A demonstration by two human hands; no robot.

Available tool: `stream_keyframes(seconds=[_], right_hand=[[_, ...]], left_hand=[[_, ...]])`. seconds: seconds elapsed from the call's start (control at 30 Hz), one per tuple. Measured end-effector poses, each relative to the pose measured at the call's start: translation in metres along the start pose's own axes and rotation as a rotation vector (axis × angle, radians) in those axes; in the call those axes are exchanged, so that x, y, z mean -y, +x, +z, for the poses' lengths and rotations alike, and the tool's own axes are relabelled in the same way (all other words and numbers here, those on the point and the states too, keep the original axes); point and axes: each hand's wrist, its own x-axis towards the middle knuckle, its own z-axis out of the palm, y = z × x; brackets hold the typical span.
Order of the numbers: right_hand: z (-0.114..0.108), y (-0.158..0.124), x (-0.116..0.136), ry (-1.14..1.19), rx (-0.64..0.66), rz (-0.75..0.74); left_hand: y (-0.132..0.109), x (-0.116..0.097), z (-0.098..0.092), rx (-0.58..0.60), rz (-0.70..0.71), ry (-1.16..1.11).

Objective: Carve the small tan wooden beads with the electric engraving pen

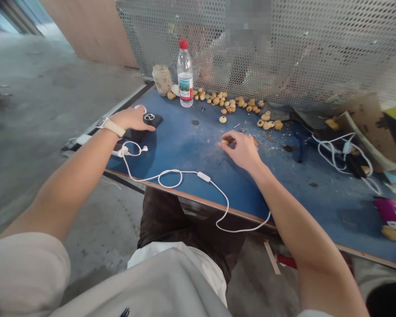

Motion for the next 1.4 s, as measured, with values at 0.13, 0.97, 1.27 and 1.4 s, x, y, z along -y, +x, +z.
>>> stream_keyframes(seconds=[0.13, 0.97, 1.27, 1.4], right_hand=[[0.001, 0.000, 0.005, 0.076, -0.001, 0.030], [0.001, -0.004, 0.010, 0.110, -0.011, 0.076], [0.002, -0.005, 0.008, 0.123, -0.016, 0.071], [0.002, -0.005, 0.006, 0.120, -0.024, 0.058]], left_hand=[[-0.010, -0.020, -0.001, -0.101, -0.199, 0.004], [-0.010, -0.114, 0.022, -0.092, 0.115, -1.138], [-0.010, -0.122, 0.038, -0.136, 0.325, -0.932], [0.009, -0.107, 0.056, -0.097, 0.353, -1.119]])
